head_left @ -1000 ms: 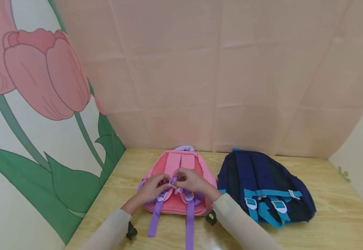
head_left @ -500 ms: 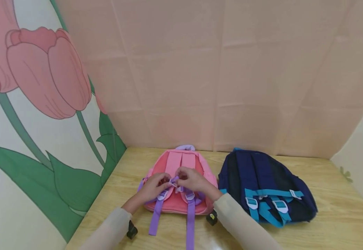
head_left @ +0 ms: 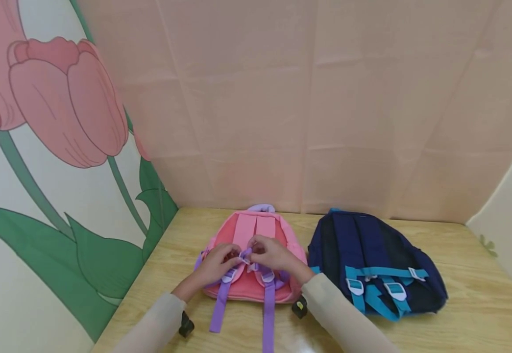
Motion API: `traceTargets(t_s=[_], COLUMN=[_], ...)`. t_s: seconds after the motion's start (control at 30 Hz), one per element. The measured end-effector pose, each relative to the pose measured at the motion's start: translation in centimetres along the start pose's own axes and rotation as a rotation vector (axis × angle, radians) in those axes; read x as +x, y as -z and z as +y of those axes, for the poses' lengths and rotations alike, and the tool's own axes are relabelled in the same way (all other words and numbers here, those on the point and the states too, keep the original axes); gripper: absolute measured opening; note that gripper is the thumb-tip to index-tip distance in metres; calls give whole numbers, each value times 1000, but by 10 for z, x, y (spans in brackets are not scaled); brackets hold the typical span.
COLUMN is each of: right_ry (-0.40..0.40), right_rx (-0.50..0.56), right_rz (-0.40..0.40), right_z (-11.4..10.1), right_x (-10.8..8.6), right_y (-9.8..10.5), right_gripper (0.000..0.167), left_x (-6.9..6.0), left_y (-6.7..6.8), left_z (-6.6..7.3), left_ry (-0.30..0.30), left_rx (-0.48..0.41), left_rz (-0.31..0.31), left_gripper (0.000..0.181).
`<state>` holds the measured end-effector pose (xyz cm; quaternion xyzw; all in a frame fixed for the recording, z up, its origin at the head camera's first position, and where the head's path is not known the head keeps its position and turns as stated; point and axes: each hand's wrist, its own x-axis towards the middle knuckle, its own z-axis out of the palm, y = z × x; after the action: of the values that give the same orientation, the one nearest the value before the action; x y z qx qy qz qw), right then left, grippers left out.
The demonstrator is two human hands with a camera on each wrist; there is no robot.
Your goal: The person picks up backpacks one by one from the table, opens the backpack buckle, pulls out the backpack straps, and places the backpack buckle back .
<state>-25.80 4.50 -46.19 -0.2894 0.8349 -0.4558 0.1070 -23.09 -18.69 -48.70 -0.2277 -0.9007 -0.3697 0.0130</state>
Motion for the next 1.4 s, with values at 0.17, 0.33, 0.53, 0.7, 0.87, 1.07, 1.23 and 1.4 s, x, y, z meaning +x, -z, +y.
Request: traceTargets(t_s=[0.17, 0.33, 0.53, 0.7, 0.87, 1.07, 1.23, 1.4], right_ry=[8, 9, -9, 6, 8, 12, 14, 20], right_rx=[-52, -57, -23, 3, -13, -63, -68, -17], right_rz=[0, 12, 32, 50, 49, 29, 50, 74], right_z=[-2, -4, -3, 0, -1, -5, -5, -2], right_x=[1, 2, 1, 0, 0, 0, 1, 0], right_y=[-1, -2, -3, -3, -4, -4, -5, -4], right_gripper=[20, 16, 14, 14, 14, 20, 14, 11], left_x=[-1, -1, -1, -2, -3, -3, -2, -2], left_y=[1, 2, 1, 0, -1, -2, -2, -1], left_z=[1, 2, 1, 2, 1, 1, 2, 4], left_ry=[-9, 8, -5, -6, -3, -9, -17, -16], left_rx=[3, -1, 3, -1, 19, 38, 29, 19], left_rz=[-1, -6, 13, 22, 17, 14, 19, 26], left_gripper=[17, 17, 17, 17, 17, 16, 18, 18])
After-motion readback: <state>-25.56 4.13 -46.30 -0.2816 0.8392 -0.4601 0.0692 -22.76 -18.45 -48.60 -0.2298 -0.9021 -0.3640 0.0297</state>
